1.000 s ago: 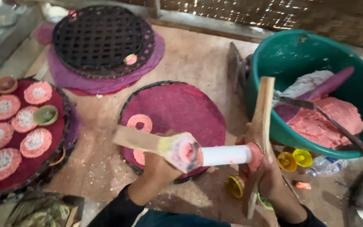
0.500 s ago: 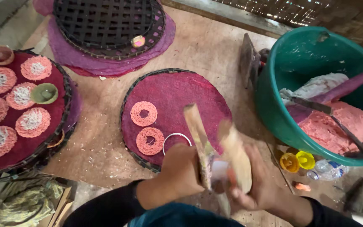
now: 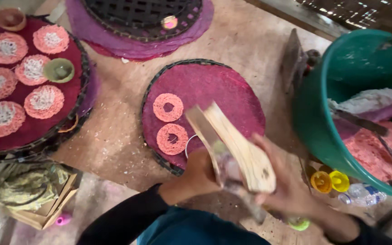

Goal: The person uses a wooden extruder tool to press pink paste through a circular metal ring onto a pink mesh mat, forming decorative lace-like circles. They repeatedly load the tool with paste from a green basin and extrude new circles onto the mat.

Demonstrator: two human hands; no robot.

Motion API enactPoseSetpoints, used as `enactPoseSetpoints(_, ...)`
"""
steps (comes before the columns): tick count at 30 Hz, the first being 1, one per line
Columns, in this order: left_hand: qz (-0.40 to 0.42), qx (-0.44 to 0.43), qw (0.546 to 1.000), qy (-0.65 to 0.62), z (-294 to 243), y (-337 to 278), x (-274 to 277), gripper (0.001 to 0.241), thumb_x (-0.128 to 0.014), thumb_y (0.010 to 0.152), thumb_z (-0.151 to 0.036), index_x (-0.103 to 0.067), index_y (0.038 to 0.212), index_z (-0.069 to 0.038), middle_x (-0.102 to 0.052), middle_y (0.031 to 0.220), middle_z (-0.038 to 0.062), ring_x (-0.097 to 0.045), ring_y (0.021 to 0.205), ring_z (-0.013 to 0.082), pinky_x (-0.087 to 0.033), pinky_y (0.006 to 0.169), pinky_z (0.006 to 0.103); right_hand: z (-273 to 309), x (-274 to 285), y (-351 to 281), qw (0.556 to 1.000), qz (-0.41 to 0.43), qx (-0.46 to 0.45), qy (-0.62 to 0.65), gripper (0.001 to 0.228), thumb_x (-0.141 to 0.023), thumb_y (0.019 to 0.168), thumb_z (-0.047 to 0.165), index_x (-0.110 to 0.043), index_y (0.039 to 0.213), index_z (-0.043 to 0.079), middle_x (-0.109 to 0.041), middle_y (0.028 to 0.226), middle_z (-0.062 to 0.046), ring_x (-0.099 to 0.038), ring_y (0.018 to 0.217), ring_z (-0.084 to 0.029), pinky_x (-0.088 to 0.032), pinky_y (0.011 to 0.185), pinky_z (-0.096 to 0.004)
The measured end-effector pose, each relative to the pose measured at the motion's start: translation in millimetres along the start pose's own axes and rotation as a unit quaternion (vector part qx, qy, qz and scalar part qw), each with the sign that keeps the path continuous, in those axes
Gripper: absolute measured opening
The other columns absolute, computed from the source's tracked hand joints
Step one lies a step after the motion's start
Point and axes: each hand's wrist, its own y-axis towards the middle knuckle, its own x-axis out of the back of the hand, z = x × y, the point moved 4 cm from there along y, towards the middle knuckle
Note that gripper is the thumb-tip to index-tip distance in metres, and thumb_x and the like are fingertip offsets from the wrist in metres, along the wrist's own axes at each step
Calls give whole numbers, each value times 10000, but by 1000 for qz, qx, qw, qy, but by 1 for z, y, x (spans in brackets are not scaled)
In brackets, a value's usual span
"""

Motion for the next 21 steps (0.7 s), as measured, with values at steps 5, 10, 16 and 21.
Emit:
enactPoseSetpoints(5,15,-62,996,65,-4,22,43,543,-859,759,-422,-739,1218,-160,-752,1185,84,-696,1121,299,-551,909,422,-55,15,-8,874,177,-344,294,992,-656,832,695,-476,1484,-31,-671,1315,-244,-648,1208,-359,-502,1027,-474)
enactPoseSetpoints(10,60,-119,866,-483,15,53,119,981,-758,969,-555,-180,1652,-153,-307,1647,57,-281,1581,267,-293,1292,403,-96,37,-13,880,195,-350,255,976,-564,821,729,-438,1496,35,-599,1434,-103,-555,1292,-220,-398,1086,-360)
enactPoseSetpoints(16,67,-152,657,-736,42,58,111,754,-414,1064,-698,-540,1469,-75,-587,1279,52,-536,1270,226,-391,1165,393,-125,44,14,800,223,-474,290,822,-376,939,641,-570,1389,-20,-707,1244,-140,-660,1109,-244,-505,953,-385)
enactPoseSetpoints(21,-60,-68,640,-763,82,47,93,405,-486,1108,-434,-630,1065,-58,-569,981,32,-529,960,182,-434,992,414,-151,24,18,792,268,-472,279,778,-281,1048,582,-654,1298,-54,-725,1103,-143,-663,946,-220,-534,828,-371)
